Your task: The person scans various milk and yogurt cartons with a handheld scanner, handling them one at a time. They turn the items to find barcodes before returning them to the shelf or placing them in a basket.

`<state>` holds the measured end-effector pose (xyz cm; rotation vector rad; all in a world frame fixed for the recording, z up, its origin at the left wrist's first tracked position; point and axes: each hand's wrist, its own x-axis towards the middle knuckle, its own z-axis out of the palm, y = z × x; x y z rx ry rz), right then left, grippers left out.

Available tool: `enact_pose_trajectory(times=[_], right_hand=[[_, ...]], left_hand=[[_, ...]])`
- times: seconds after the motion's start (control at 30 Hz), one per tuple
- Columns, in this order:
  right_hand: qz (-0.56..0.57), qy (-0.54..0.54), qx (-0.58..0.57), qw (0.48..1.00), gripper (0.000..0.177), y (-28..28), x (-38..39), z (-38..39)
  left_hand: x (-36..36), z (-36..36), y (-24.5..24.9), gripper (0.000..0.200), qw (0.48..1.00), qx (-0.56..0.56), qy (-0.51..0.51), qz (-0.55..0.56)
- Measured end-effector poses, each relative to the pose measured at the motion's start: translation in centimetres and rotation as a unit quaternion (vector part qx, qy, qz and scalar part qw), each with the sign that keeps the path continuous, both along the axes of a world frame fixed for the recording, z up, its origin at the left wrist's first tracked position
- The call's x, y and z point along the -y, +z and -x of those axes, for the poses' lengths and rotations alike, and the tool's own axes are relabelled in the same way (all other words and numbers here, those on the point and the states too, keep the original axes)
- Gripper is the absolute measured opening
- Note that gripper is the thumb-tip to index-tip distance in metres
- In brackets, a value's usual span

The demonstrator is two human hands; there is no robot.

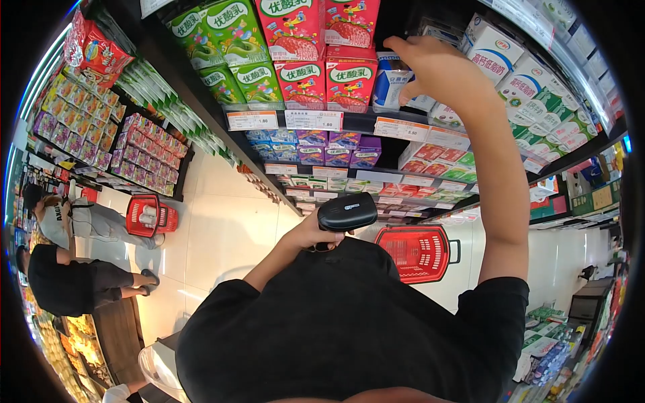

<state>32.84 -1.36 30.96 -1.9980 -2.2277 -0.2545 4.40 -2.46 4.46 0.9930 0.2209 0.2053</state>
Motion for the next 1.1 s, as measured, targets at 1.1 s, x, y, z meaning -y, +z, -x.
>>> enact_pose_trajectory(times=[1.1], right_hand=[[-0.395, 0.033, -0.096, 0.913, 0.033, -6.7, -0.9, 6.2]], left_hand=[[0.1, 0.9, -0.5, 0.067, 0.995, -0.034, 0.080, 0.040]])
